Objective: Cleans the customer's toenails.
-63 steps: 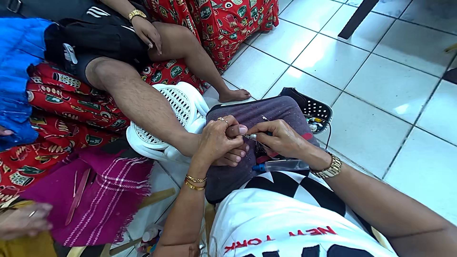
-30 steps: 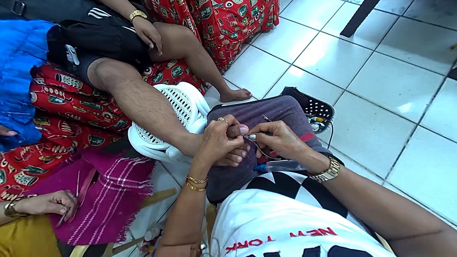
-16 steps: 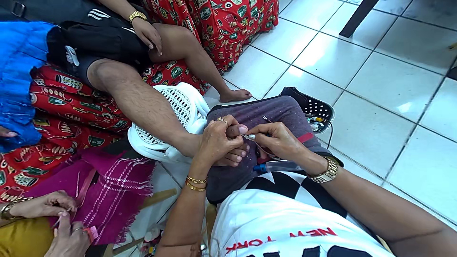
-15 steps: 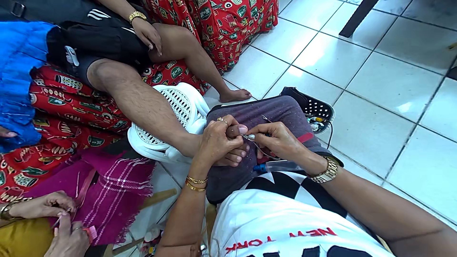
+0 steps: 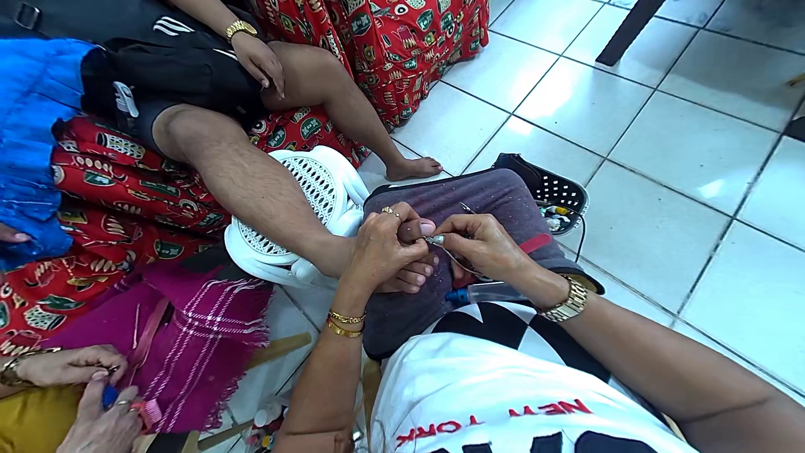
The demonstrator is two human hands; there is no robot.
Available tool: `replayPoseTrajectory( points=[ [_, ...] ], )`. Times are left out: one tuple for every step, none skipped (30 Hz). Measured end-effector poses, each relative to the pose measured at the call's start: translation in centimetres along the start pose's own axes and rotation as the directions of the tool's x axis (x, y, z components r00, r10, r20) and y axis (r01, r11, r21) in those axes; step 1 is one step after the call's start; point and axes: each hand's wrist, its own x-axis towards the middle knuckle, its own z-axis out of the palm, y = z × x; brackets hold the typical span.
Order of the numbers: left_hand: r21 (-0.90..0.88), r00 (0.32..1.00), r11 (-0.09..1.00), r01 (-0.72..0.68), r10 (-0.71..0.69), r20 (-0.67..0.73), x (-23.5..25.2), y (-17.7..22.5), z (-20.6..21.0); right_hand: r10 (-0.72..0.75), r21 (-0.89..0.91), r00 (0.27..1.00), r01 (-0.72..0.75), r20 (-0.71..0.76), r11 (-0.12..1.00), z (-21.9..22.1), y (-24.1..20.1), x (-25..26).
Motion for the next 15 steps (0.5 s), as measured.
replayPoseTrajectory(
  points=[
    [-0.002, 1.0, 1.0, 0.007, -0.007, 0.003, 0.0, 0.0, 0.0, -0.011, -0.023, 1.0, 0.011, 0.016, 1.0, -0.2, 0.1, 0.0],
    [-0.006, 1.0, 1.0, 0.012, -0.012, 0.004, 0.0, 0.0, 0.0, -0.03, -0.048, 0.999, 0.032, 0.046, 0.998, -0.6, 0.2, 0.1],
    [-0.017, 1.0, 1.0, 0.018, -0.018, 0.012, -0.1, -0.1, -0.1, -0.051, -0.054, 0.996, 0.055, 0.076, 0.997, -1.1, 0.3, 0.1],
    [-0.037, 0.999, 0.999, 0.03, -0.029, 0.026, 0.0, -0.1, -0.2, -0.075, -0.04, 0.992, 0.08, 0.103, 0.996, -1.7, 0.2, 0.2],
    [-0.071, 0.998, 0.997, 0.043, -0.039, 0.051, 0.0, -0.1, -0.4, -0.111, -0.007, 0.986, 0.113, 0.121, 0.994, -2.1, 0.1, 0.4],
    [-0.131, 0.994, 0.989, 0.064, -0.052, 0.093, 0.0, -0.1, -0.8, -0.136, 0.049, 0.982, 0.13, 0.129, 0.99, -2.5, -0.2, 0.6],
    [-0.21, 0.987, 0.974, 0.089, -0.058, 0.147, 0.1, -0.1, -1.4, -0.15, 0.122, 0.98, 0.134, 0.13, 0.983, -2.8, -0.5, 0.8],
    [-0.314, 0.975, 0.941, 0.125, -0.058, 0.215, 0.1, -0.2, -2.1, -0.155, 0.19, 0.979, 0.129, 0.132, 0.973, -3.1, -0.9, 1.0],
    [-0.415, 0.959, 0.895, 0.167, -0.048, 0.281, 0.1, -0.5, -2.8, -0.161, 0.255, 0.978, 0.123, 0.133, 0.959, -3.3, -1.5, 1.2],
    [-0.489, 0.943, 0.852, 0.187, -0.017, 0.331, 0.0, -1.2, -3.4, -0.168, 0.314, 0.977, 0.118, 0.135, 0.942, -3.5, -2.0, 1.4],
    [-0.541, 0.932, 0.821, 0.183, 0.029, 0.36, -0.1, -2.1, -3.7, -0.172, 0.366, 0.975, 0.111, 0.139, 0.924, -3.5, -2.4, 1.6],
    [-0.567, 0.928, 0.804, 0.178, 0.056, 0.369, -0.1, -2.7, -3.8, -0.17, 0.404, 0.974, 0.097, 0.147, 0.909, -3.5, -3.0, 1.7],
    [-0.565, 0.931, 0.809, 0.163, 0.064, 0.361, -0.1, -2.8, -3.7, -0.165, 0.44, 0.974, 0.082, 0.154, 0.894, -3.3, -3.5, 1.8],
    [-0.539, 0.938, 0.831, 0.14, 0.062, 0.34, -0.1, -2.5, -3.5, -0.165, 0.466, 0.973, 0.071, 0.164, 0.882, -3.1, -4.0, 1.8],
    [-0.5, 0.948, 0.858, 0.119, 0.051, 0.313, -0.2, -1.9, -3.3, -0.163, 0.481, 0.971, 0.059, 0.176, 0.875, -2.7, -4.4, 1.7]
  ],
)
